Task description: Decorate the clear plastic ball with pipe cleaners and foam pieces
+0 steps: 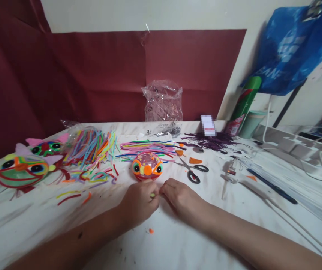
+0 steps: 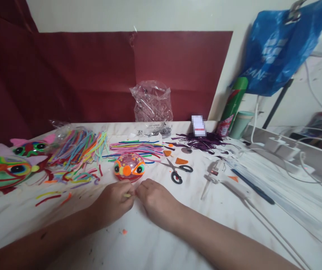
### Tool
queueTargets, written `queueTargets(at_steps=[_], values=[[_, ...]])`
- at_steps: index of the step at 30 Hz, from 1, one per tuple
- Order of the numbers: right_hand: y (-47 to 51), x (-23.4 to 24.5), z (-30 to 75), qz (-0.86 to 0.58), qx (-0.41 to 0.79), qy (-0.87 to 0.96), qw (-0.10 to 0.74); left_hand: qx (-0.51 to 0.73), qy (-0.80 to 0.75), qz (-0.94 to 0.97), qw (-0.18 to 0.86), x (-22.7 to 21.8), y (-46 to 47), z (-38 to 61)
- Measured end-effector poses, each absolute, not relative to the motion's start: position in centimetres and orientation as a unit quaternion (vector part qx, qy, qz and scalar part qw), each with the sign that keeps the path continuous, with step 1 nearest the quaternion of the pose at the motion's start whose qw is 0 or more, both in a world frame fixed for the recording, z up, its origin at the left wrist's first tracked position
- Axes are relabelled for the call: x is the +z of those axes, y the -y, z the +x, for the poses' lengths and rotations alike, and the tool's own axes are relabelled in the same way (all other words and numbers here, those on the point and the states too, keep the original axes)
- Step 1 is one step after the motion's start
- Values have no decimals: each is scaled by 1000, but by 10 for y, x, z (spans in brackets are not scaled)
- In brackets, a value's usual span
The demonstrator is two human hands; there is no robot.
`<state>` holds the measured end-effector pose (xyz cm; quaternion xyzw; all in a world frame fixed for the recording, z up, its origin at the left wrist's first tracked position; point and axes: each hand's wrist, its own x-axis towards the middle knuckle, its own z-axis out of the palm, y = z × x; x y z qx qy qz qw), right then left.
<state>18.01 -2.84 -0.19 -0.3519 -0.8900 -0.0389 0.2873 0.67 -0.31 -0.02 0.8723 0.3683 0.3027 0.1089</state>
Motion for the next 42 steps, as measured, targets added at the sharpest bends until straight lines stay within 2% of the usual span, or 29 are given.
queueTargets(at_steps=[2, 5, 8, 11, 15, 18, 23, 29, 32, 35, 38, 42], values=[[29, 0, 180, -377, 22, 865, 331, 346, -350, 864, 103, 0, 4, 9], [29, 4, 178, -419, 194, 785, 412, 400, -348, 838, 128, 4, 6, 13], [30, 6, 173, -429, 384, 670, 468, 431, -386, 791, 200, 10, 8, 16], [31, 5, 168, -421, 474, 589, 502, 441, -410, 744, 288, 11, 10, 17], [30, 1, 169, -414, 442, 609, 512, 404, -430, 718, 369, 11, 10, 16], [28, 0, 173, -437, 341, 684, 474, 356, -430, 741, 374, 14, 6, 12], [26, -1, 179, -399, 137, 822, 383, 286, -398, 836, 246, 11, 1, 6], [31, 1, 181, -374, 37, 880, 289, 259, -360, 889, 118, 2, 5, 7], [31, 3, 181, -390, 82, 861, 317, 290, -338, 888, 110, 6, 7, 8], [28, 5, 179, -420, 277, 753, 423, 374, -359, 837, 177, 13, 8, 11], [26, 5, 174, -411, 448, 622, 492, 436, -393, 759, 282, 17, 10, 15], [28, 2, 168, -400, 479, 563, 542, 452, -408, 713, 347, 16, 14, 18]])
